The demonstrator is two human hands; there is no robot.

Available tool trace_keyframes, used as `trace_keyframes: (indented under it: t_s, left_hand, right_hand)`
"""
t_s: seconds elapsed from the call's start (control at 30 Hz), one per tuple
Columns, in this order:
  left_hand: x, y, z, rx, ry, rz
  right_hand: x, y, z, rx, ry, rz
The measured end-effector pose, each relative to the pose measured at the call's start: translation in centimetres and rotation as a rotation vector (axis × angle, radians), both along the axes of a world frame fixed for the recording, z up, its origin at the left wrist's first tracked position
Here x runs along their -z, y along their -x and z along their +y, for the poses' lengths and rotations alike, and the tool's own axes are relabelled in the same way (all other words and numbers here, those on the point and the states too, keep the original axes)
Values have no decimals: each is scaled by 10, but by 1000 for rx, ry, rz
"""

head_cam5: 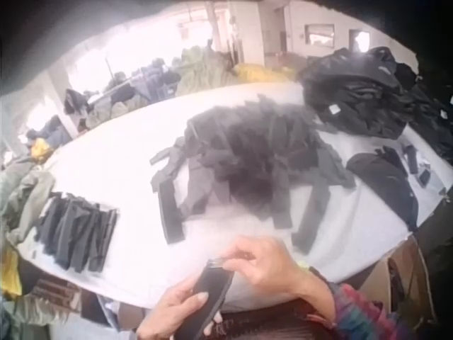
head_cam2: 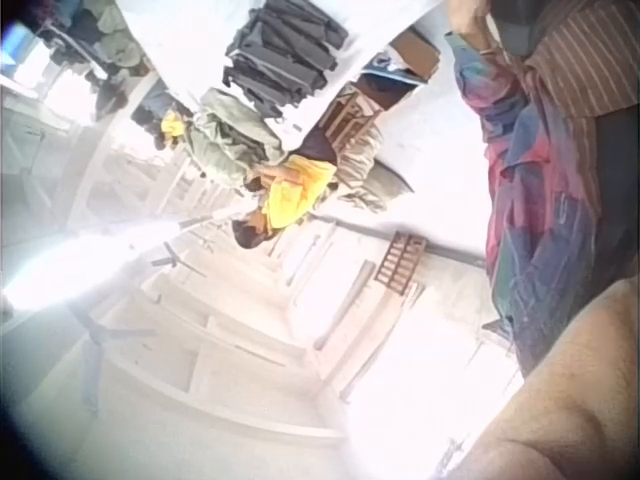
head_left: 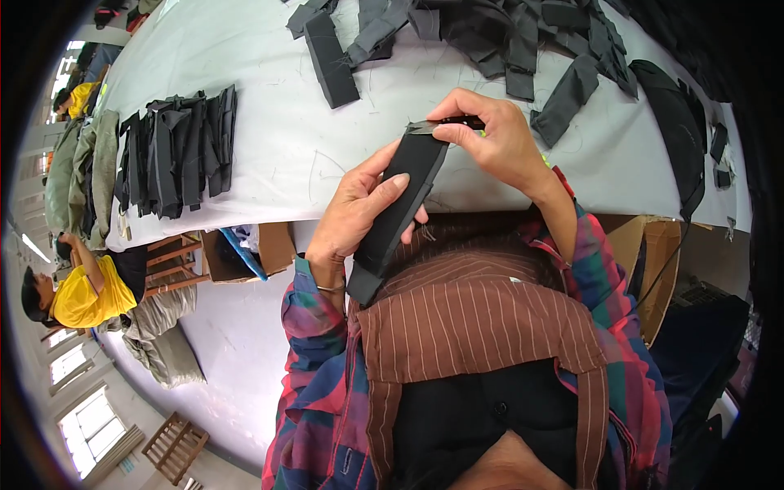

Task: Trimming excess threads and cleaning up fabric straps using thread nippers at a workshop table.

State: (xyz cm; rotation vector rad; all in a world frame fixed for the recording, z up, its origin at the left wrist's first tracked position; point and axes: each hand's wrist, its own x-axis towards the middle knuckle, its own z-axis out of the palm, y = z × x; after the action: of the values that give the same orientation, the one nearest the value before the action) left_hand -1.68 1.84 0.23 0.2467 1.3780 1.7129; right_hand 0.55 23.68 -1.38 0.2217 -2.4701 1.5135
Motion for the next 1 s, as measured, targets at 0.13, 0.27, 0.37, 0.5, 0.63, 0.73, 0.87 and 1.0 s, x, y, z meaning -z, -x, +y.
trace_keyframes:
  t_s: [0.13, 0.27, 0.37, 0.5, 0.63, 0.73, 0.87, 1.0]
  left_hand:
    - [0, -4, -1, 7, 44, -35]
    - [11, -17, 0, 201, 29, -73]
    - [13, -13, -5, 77, 8, -71]
    - [12, -5, -8, 123, 45, -67]
    - [6, -1, -12, 201, 101, -64]
    - [0, -2, -13, 234, 105, -102]
    - [9, -5, -18, 253, 41, -151]
    - [7, -6, -18, 213, 42, -170]
  right_hand:
    - [20, 5, 1, 103, 49, -52]
    - [22, 17, 16, 303, 358, -55]
    - [-2, 0, 23, 59, 217, -8]
    - [-17, -13, 17, -177, -133, -22]
    - [-12, -13, 14, -216, -263, 48]
    - [-10, -13, 14, -239, -237, 58]
    - [-8, -14, 19, -247, -285, 10]
    - [-13, -19, 15, -172, -172, 21]
